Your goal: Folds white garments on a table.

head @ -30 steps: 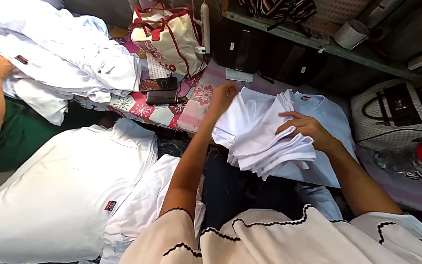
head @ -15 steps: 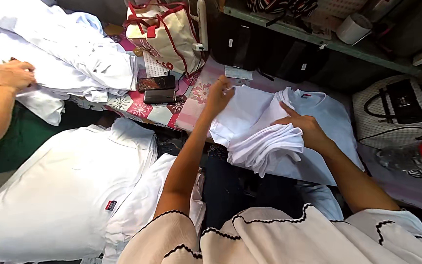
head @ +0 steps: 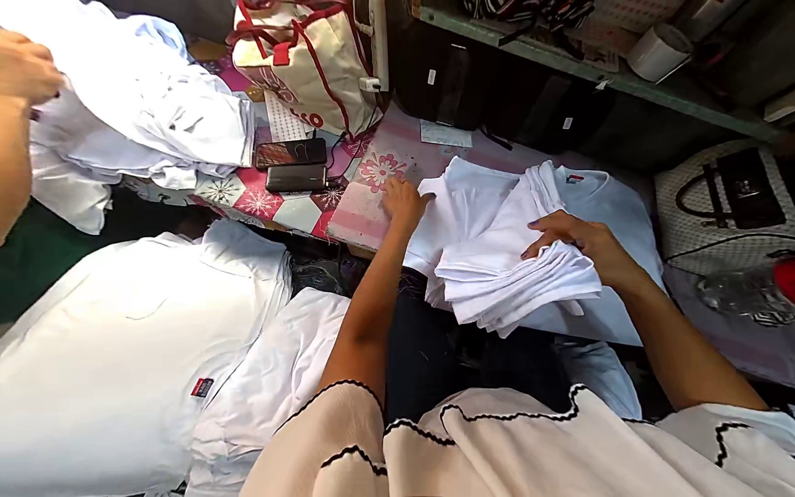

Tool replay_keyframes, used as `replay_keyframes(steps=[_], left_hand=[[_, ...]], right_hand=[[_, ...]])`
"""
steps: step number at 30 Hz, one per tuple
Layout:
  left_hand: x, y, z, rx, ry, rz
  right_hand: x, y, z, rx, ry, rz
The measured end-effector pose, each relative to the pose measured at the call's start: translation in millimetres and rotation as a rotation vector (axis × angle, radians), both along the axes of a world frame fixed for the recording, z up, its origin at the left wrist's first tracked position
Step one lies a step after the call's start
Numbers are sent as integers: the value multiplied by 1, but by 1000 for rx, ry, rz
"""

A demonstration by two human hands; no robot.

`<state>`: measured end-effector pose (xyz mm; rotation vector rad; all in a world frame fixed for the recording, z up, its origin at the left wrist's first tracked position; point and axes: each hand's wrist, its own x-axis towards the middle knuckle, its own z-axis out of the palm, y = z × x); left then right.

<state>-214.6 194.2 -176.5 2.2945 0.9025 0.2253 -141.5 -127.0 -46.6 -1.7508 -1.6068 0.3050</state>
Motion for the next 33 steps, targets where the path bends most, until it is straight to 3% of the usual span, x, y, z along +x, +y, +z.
replay_keyframes(steps=[3,6,10,13,17,19,22,25,27,29,31,33], left_hand=[[13,10,-26,13,14,-70],[12,22,-30,-113,-60,-121],[-19,9,1,-351,-565,-84],[-56,-33,45,-173,-795,-268],[-93,-112,73,53,-703,-532],[-100,-127,66,-138,-690,-517],[-106,-110,51,-653,-634,-458],[-105,-88,44,-836,-589,-402],[-98,-61,49,-827,-683,-269],[-87,-35,64,-645,-743,-157],[-75,-35,83,-437,-739,-191],[-68,-57,101,-368,-763,-301]], right_hand=[[7,3,-1,-4,-5,114],[12,12,-5,62,-19,274],[12,28,0,102,-56,228],[8,40,-3,100,-91,123],[1,50,2,122,-192,138],[-1,45,0,168,-266,164],[0,33,-7,204,-304,154],[5,24,-5,201,-292,224],[13,24,6,159,-250,346],[21,34,23,87,-175,440],[22,57,37,65,-122,382],[16,90,50,44,-123,206]])
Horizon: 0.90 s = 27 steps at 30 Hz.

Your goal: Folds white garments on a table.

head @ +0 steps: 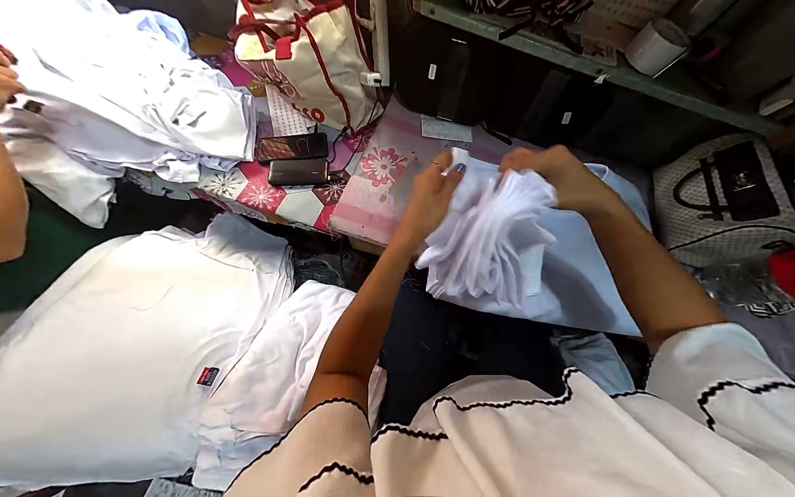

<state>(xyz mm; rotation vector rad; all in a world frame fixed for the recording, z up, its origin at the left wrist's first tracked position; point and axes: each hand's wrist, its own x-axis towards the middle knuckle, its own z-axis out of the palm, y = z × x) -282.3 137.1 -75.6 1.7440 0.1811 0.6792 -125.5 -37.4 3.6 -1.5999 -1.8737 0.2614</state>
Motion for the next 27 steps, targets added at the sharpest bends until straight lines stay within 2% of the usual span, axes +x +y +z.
replay_keyframes(steps=[3,5,7,9,12,14,16,18,20,24,26,27], left_hand=[[-6,-15,14,-117,-107,-86],[-20,-11,28,-223,-82,-131],[-20,-2,37,-311,-20,-105],[0,20,26,-351,-21,-10],[30,70,-19,-422,84,43],[36,99,-59,-596,261,113],[33,112,-93,-708,388,172],[31,113,-109,-730,409,156],[36,116,-118,-749,389,140],[44,116,-118,-755,427,154],[45,115,-106,-779,460,178],[44,115,-101,-802,465,176]], right_hand=[[-5,47,20,-90,116,-75],[-6,75,22,-80,166,-50],[-7,103,17,-38,121,-85],[-2,129,3,38,-32,-246],[1,137,-27,243,-222,-401],[-9,114,-53,315,-170,-379],[-24,73,-105,280,-107,-275],[-22,33,-173,99,-167,-125],[11,13,-213,-107,-266,-97],[125,38,-213,-287,-447,-468],[145,62,-211,-285,-415,-685],[135,72,-215,-250,-382,-766]])
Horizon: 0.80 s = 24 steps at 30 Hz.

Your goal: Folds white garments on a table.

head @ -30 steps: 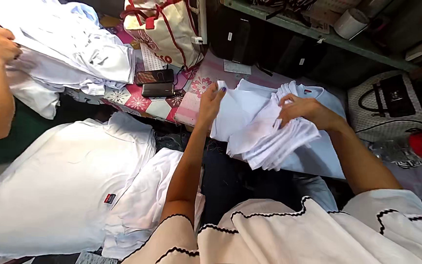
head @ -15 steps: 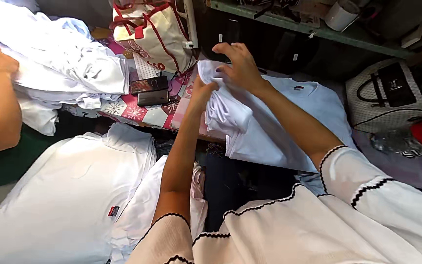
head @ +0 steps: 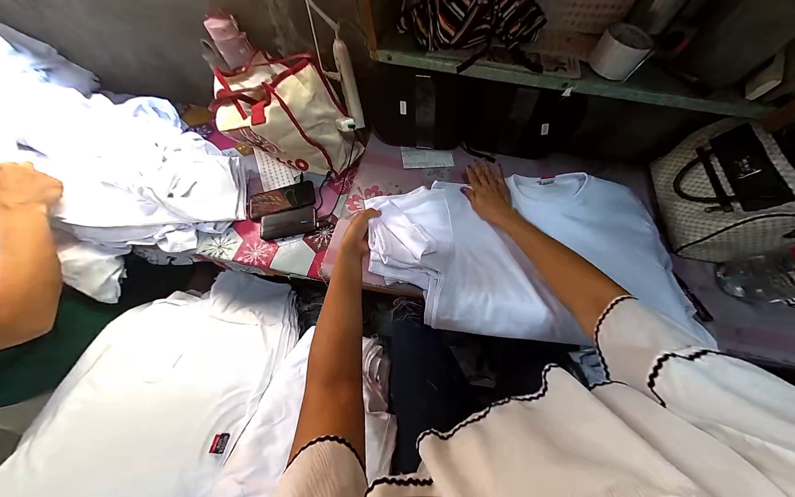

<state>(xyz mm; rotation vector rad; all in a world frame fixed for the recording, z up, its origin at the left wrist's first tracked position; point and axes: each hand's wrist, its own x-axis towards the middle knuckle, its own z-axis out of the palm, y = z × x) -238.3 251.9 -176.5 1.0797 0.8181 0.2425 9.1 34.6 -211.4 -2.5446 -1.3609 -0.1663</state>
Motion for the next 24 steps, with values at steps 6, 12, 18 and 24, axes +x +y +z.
replay_keyframes(steps=[6,12,18,24], left_hand=[[9,8,10,103,55,-143],[12,-10,37,443,-98,-43],[-65,-142,122,1225,-622,-474],[-77,-152,129,1262,-687,-749]], right_hand=[[-197,-62,-18,60,114,414],[-179,-114,24,93,171,1076],[-31,-72,111,254,132,670],[-26,-58,163,-276,442,892]])
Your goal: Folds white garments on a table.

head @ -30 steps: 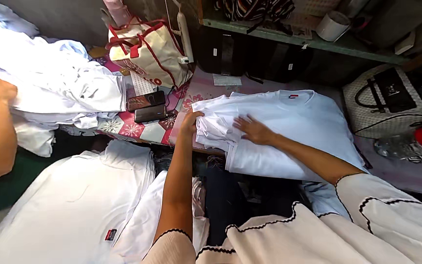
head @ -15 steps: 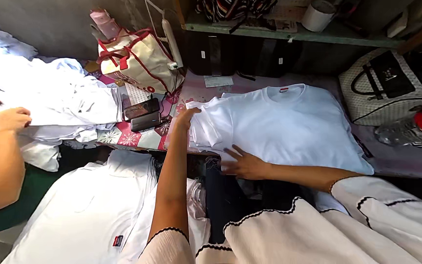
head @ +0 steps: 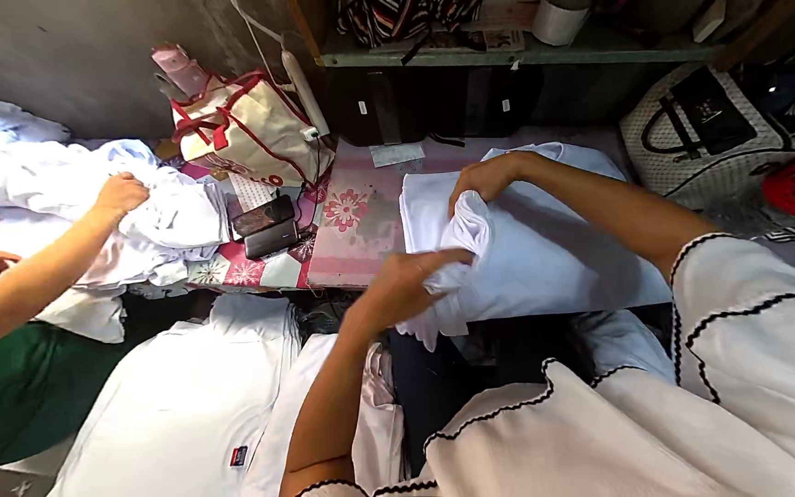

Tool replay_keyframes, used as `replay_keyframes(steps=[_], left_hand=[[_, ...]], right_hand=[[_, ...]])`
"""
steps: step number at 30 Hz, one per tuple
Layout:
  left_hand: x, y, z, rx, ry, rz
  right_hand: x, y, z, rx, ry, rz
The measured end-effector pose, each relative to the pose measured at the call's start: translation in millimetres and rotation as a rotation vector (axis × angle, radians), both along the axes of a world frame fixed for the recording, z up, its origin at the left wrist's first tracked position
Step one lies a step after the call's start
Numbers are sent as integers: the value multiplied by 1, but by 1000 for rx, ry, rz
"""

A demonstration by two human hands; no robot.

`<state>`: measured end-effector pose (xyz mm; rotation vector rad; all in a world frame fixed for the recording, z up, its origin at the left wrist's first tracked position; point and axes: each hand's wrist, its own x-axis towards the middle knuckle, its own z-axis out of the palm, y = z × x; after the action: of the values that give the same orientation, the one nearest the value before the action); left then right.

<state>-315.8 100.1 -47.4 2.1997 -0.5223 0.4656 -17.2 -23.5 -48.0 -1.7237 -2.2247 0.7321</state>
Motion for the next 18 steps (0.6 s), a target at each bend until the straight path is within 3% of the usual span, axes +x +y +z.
replay_keyframes(steps=[2,3,5,6,7,9,10,12,15,18], left_hand=[[-16,40,1,-181,23,243],[-25,53,-3,-256,-49,453],[-31,46,-3,-294,-277,903],[-29,24,-2,-285,-348,979],[-23,-5,-6,-256,-322,956],[8,-53,-20,-231,-32,738],[28,-60,-30,-269,165,602],[67,-42,-50,-551,431,355],[106,-19,-81,-1036,747,179],[117,2,-131,-1205,935,336]], right_hand=[[-3,-11,17,-49,29,-62],[-5,-19,30,-56,41,-134],[-11,-30,56,-16,61,-186],[-16,-32,68,29,70,-163],[-22,-32,80,72,76,-132],[-33,-27,104,111,57,-108],[-35,-21,114,118,40,-118],[-22,-6,122,195,-3,-207],[26,-5,101,305,-171,-659],[59,-78,66,341,-216,-1066]])
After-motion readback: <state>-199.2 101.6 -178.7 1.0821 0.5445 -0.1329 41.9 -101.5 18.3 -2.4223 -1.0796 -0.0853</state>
